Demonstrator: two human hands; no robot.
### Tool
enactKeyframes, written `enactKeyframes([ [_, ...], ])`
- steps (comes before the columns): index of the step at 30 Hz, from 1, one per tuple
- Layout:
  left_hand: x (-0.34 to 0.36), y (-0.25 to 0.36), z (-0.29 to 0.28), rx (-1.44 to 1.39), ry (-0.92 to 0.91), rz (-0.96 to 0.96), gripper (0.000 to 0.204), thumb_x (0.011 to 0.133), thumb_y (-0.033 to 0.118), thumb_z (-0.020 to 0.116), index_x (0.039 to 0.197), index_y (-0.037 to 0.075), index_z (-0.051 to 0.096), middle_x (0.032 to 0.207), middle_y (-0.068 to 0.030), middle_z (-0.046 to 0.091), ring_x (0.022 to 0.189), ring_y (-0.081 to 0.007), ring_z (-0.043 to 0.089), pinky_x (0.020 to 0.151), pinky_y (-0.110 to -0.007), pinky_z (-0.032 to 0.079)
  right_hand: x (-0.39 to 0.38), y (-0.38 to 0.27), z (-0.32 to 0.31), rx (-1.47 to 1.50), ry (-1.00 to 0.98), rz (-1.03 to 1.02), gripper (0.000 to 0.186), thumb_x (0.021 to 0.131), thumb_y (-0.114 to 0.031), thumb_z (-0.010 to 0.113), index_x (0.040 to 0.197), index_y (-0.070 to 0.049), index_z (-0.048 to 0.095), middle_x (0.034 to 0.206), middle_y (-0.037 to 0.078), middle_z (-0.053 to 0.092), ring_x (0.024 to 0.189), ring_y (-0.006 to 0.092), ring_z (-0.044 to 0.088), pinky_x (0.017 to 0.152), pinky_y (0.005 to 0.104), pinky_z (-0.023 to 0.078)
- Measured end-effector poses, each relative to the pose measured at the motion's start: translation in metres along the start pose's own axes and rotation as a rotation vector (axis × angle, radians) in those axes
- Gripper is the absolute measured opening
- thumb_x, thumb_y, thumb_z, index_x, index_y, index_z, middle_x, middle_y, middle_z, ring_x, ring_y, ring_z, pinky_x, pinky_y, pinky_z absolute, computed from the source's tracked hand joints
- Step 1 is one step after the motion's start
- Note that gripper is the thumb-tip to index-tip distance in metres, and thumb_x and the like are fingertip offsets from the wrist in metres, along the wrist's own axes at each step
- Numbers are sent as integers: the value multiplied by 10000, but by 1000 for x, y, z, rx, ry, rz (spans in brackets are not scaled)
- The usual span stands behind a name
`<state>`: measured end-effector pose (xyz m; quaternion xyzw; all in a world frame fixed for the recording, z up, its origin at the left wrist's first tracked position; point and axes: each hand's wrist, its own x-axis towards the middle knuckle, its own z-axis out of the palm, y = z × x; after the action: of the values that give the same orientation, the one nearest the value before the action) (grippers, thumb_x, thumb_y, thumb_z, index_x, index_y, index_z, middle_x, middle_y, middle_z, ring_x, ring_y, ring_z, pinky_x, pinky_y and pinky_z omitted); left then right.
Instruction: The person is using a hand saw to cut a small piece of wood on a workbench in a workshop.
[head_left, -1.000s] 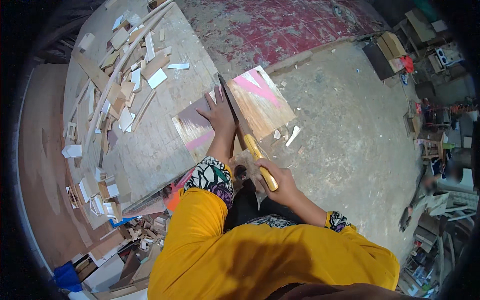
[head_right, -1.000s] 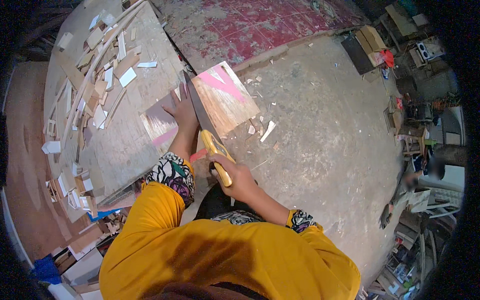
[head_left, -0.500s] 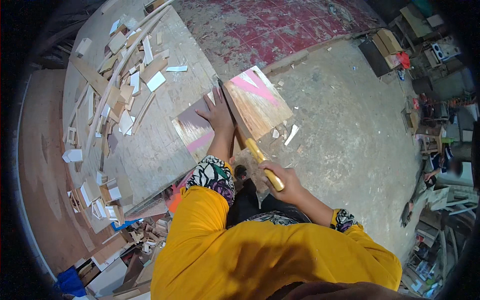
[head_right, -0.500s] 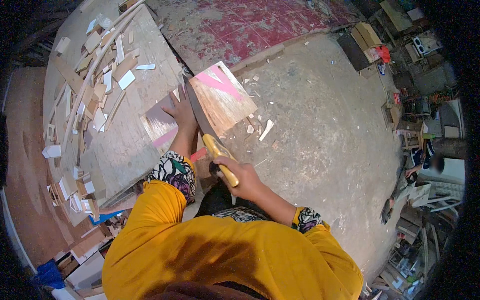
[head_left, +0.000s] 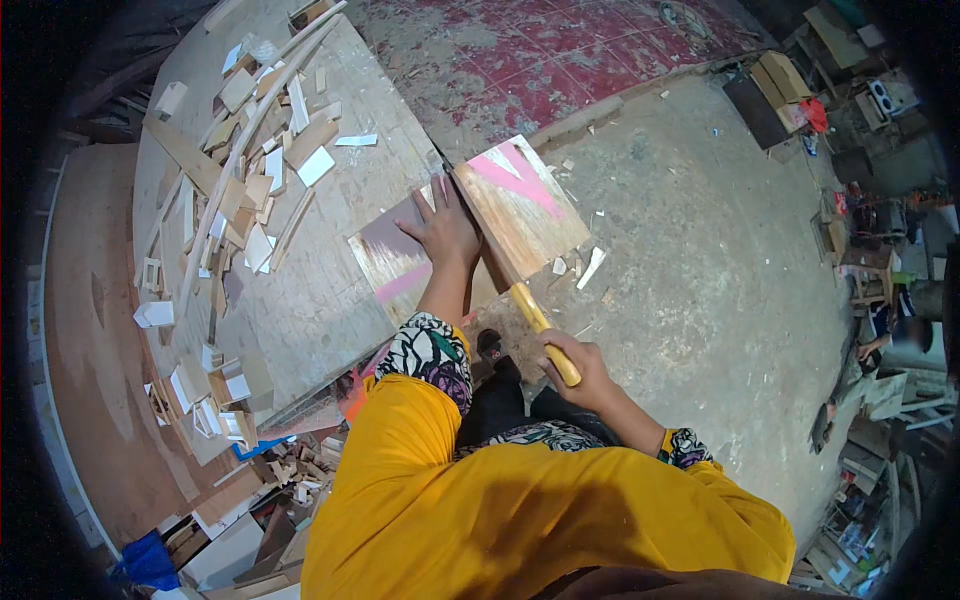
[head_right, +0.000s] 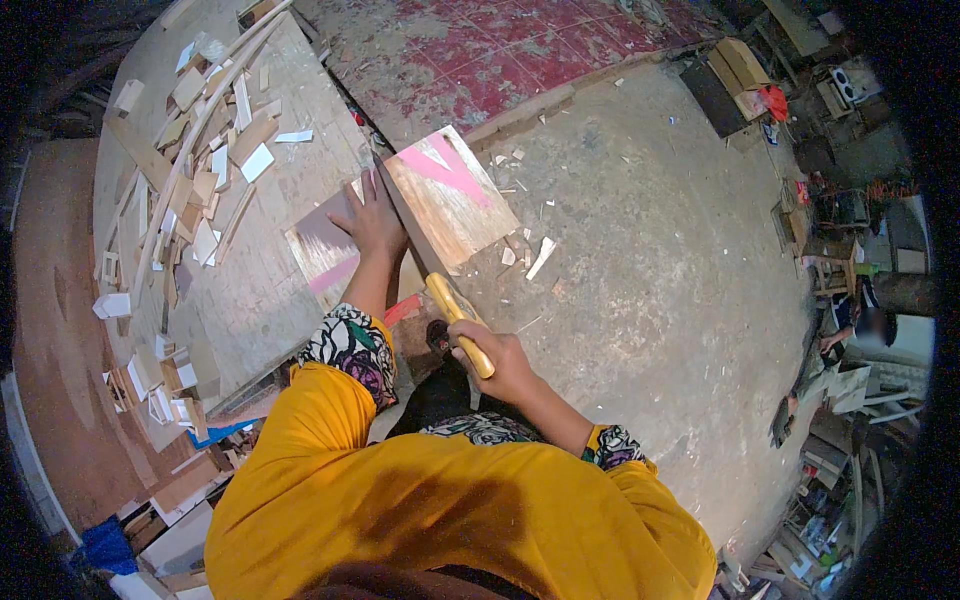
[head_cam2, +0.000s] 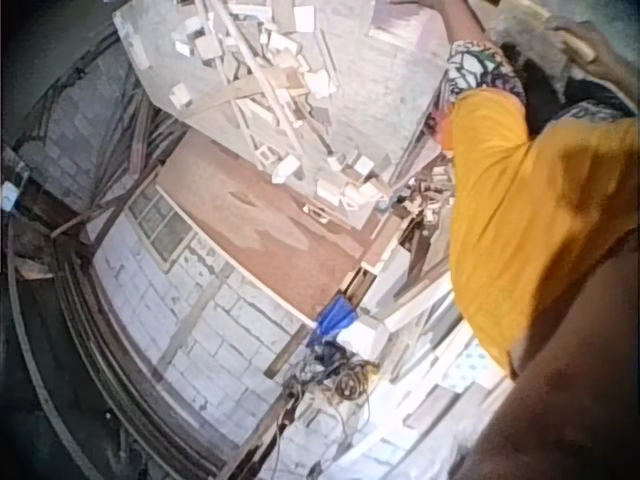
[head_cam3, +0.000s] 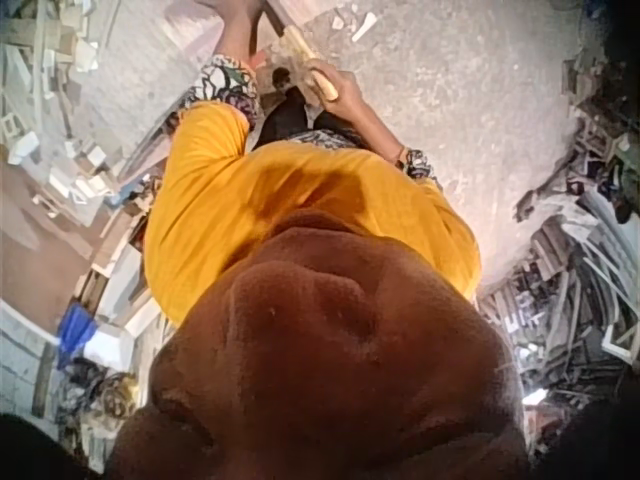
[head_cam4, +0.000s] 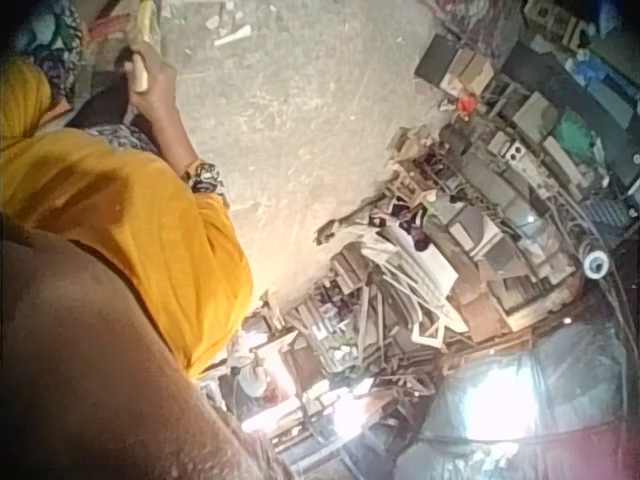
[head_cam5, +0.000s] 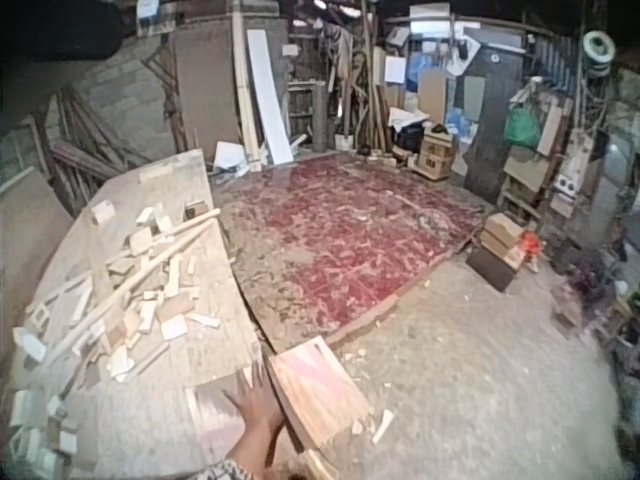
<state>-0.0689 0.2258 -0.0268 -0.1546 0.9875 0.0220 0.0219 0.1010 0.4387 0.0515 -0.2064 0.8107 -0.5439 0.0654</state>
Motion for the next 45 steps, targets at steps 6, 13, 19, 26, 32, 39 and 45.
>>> enactKeyframes([
  [6, 6, 3, -3, -108, 31, -47, 537, 956, 280, 340, 1471, 158, 256, 1538, -23, 217, 1410, -355, 144, 999, -753, 68, 27, -18, -24, 238, 134, 187, 326, 840, -96, 660, 1145, -72, 550, 1020, 125, 629, 912, 220, 628, 833, 308, 464],
  [13, 8, 0, 7, -92, 59, -34, 555, 943, 277, 372, 1470, 146, 258, 1542, -20, 208, 1410, -358, 142, 992, -758, 72, 40, -30, -34, 121, -26, 198, 316, 842, -82, 651, 1140, -59, 549, 1058, 128, 630, 921, 212, 635, 813, 293, 471],
  [19, 12, -4, 12, -46, 35, -20, 620, 905, 237, 464, 1474, 146, 236, 1544, -27, 190, 1417, -364, 119, 972, -775, 88, 55, -31, -12, 26, 29, -2, 318, 838, -78, 644, 1141, -73, 549, 1033, 173, 630, 920, 332, 655, 772, 324, 500],
  [26, 15, -7, 17, -103, 53, -22, 636, 900, 263, 474, 1474, 139, 231, 1544, -43, 186, 1417, -374, 115, 961, -785, 70, 47, -44, -16, -40, -92, 96, 329, 835, -95, 653, 1144, -76, 542, 1015, 190, 636, 895, 393, 639, 731, 368, 522],
  [32, 12, 3, -5, -105, -52, -23, 568, 955, 274, 361, 1486, 144, 209, 1557, -22, 158, 1435, -344, 59, 998, -759, 53, 46, -33, -21, 79, 109, 102, 313, 843, -75, 641, 1138, -53, 539, 1030, 144, 625, 917, 242, 652, 800, 296, 479],
  [39, 10, 2, -10, -140, -84, -28, 552, 962, 287, 331, 1485, 154, 214, 1559, -27, 160, 1434, -346, 65, 1006, -753, 34, 72, -56, -35, 233, 79, 262, 311, 854, -54, 622, 1149, -67, 525, 996, 67, 568, 801, 126, 537, 683, 245, 426],
  [45, 18, -4, 1, -143, -28, -38, 562, 952, 271, 364, 1482, 153, 220, 1543, -29, 197, 1432, -339, 80, 1000, -761, 30, 100, -61, -20, 153, 23, 257, 306, 847, -55, 627, 1137, -61, 529, 1033, 108, 583, 964, 186, 572, 858, 283, 430],
])
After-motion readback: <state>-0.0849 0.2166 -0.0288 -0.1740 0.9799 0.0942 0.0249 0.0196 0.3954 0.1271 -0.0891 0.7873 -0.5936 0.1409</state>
